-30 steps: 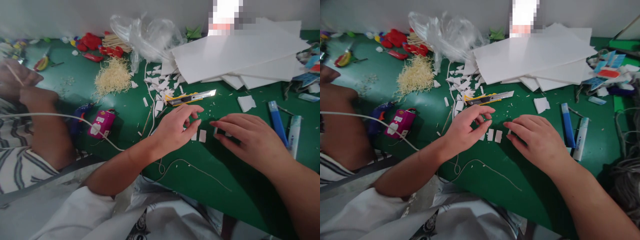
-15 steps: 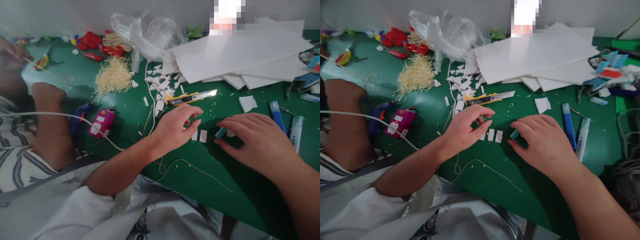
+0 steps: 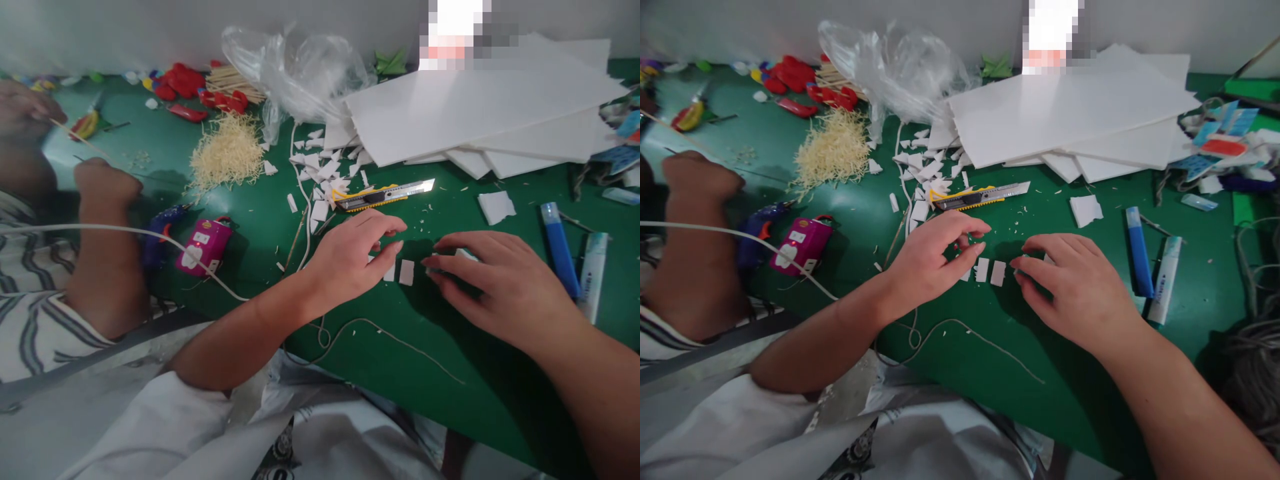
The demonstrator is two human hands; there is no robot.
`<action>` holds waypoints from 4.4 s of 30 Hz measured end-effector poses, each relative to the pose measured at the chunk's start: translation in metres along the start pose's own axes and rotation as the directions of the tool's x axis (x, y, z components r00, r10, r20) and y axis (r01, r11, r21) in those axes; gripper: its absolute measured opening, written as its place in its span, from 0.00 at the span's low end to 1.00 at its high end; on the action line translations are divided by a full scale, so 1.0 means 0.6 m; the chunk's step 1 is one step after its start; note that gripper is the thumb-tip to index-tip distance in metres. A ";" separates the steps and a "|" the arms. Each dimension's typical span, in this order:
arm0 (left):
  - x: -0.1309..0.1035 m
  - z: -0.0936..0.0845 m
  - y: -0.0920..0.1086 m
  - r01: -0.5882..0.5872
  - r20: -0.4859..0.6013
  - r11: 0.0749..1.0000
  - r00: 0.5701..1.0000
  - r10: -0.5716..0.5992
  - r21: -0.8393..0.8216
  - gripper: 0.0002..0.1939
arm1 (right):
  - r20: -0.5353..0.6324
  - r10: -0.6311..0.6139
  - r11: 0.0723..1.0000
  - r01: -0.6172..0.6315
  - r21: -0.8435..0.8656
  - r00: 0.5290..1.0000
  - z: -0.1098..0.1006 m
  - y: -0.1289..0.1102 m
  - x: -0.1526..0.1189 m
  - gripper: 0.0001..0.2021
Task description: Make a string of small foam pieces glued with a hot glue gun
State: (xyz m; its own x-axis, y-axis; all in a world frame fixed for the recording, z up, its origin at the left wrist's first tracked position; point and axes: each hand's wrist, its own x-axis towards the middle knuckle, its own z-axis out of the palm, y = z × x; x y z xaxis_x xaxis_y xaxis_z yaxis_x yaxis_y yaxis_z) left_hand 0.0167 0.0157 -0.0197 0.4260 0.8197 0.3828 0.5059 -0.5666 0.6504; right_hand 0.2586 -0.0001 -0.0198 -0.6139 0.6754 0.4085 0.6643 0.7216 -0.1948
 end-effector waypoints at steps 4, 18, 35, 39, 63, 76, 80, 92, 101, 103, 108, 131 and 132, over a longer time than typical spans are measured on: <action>0.000 0.000 -0.001 -0.010 -0.003 1.000 1.000 0.010 0.001 0.07 | 0.016 0.004 1.000 -0.003 -0.022 1.000 -0.004 0.000 0.004 0.06; 0.000 0.003 -0.001 0.004 0.007 1.000 1.000 -0.004 0.001 0.07 | 0.047 -0.045 0.967 0.056 -0.248 0.998 0.006 -0.006 0.011 0.07; -0.001 0.000 -0.002 -0.023 0.008 0.999 1.000 0.022 0.027 0.08 | 0.035 -0.047 0.987 0.052 -0.150 0.998 -0.009 -0.004 0.013 0.06; 0.003 -0.007 -0.005 0.000 0.065 0.995 0.998 -0.007 0.102 0.08 | 0.039 -0.016 0.984 0.023 -0.177 0.999 -0.008 -0.004 0.012 0.07; 0.051 0.004 -0.017 -0.403 0.464 0.799 0.868 0.180 0.445 0.16 | -0.034 -0.022 0.983 0.015 -0.182 0.999 0.000 -0.009 0.018 0.13; 0.052 0.008 -0.020 -0.379 0.419 0.820 0.888 0.191 0.428 0.13 | -0.068 -0.041 0.981 0.027 -0.191 0.997 0.002 -0.006 0.018 0.11; 0.049 0.002 -0.021 -0.282 0.264 0.885 0.945 0.190 0.371 0.13 | -0.075 -0.042 0.984 0.028 -0.177 0.996 0.002 -0.004 0.016 0.11; 0.042 -0.018 0.004 0.282 0.066 0.894 0.959 -0.276 -0.348 0.08 | 0.041 0.129 0.989 -0.126 -0.075 0.991 -0.001 -0.008 0.014 0.13; 0.039 -0.069 -0.032 0.246 -0.383 0.939 0.913 -0.142 0.239 0.18 | -0.004 0.116 0.987 -0.116 -0.109 0.993 0.002 -0.004 0.011 0.12; 0.035 -0.077 -0.038 0.221 -0.301 0.884 0.949 -0.097 0.412 0.16 | -0.011 0.111 0.988 -0.112 -0.108 0.994 0.003 -0.004 0.010 0.12; 0.035 -0.074 -0.049 0.245 -0.269 0.858 0.954 -0.131 0.451 0.21 | -0.004 0.149 0.981 -0.148 -0.129 0.989 0.001 0.000 0.009 0.12; 0.013 -0.035 -0.005 -0.067 0.060 0.910 0.997 0.047 0.410 0.11 | 0.214 0.068 0.987 -0.034 -0.160 0.975 -0.022 0.013 -0.002 0.16; 0.012 -0.034 -0.004 -0.073 0.066 0.912 0.997 0.050 0.404 0.11 | 0.217 0.067 0.987 -0.033 -0.157 0.974 -0.024 0.012 -0.002 0.17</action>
State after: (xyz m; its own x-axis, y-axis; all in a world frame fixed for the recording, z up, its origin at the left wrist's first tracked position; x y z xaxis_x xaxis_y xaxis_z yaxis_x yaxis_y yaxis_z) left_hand 0.0032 0.0249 -0.0051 0.4996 0.7831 0.3703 0.7336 -0.6098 0.3000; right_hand 0.2702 0.0018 -0.0086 -0.6460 0.7388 0.1919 0.7427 0.6664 -0.0653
